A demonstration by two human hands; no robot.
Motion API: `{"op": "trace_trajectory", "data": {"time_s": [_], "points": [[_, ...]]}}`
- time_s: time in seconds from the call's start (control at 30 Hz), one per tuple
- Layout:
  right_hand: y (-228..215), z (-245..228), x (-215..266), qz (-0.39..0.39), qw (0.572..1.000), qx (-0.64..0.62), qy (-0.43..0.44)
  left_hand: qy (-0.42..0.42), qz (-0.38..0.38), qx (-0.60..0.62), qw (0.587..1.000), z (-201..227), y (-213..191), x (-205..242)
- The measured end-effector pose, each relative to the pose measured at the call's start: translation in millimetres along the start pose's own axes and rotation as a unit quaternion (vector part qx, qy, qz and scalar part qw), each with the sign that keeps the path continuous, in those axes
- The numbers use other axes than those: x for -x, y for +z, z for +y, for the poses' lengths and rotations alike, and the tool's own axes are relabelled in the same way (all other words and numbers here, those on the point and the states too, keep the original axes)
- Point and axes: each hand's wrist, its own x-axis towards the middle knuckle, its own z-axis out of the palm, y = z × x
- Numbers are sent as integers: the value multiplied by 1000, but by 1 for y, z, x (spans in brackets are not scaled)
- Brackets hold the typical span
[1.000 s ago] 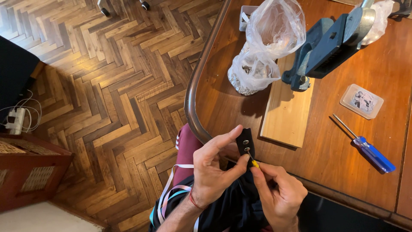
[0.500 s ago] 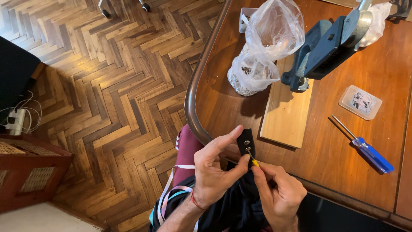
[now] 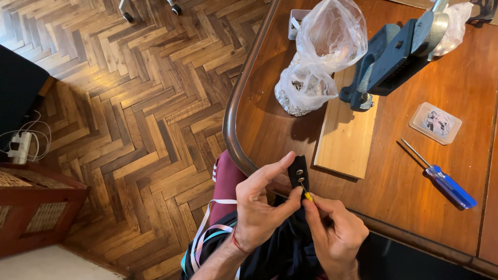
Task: Attaching metal studs to a leather strap using a hand press and a small manual tool
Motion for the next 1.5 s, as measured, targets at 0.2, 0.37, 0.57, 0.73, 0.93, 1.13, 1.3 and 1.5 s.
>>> {"op": "trace_trajectory", "data": {"time_s": [0.2, 0.37, 0.57, 0.73, 0.93, 1.13, 1.3, 1.5], "points": [[-1, 0, -1, -11, 1000, -4, 19, -9, 0, 0, 1000, -2, 1, 1], [-1, -7, -4, 14, 999, -25, 31, -8, -1, 40, 999, -7, 4, 1], [-6, -5, -5, 7, 997, -27, 70, -37, -4, 66, 997, -6, 3, -3], [-8, -4, -4, 3, 997, -22, 74, -64, 4, 99, 993, -8, 6, -5], [-8, -1, -2, -3, 998, -26, 60, -102, 13, 129, 986, -12, 7, -4], [-31, -2, -8, -43, 997, 15, 68, -95, 11, 129, 987, -14, 3, -5], [-75, 33, -34, -50, 996, 63, 43, -94, 10, 102, 990, -20, -2, -5], [-108, 145, -46, -3, 927, 375, 19, -71, 2, 42, 997, -31, -6, -10]]}}
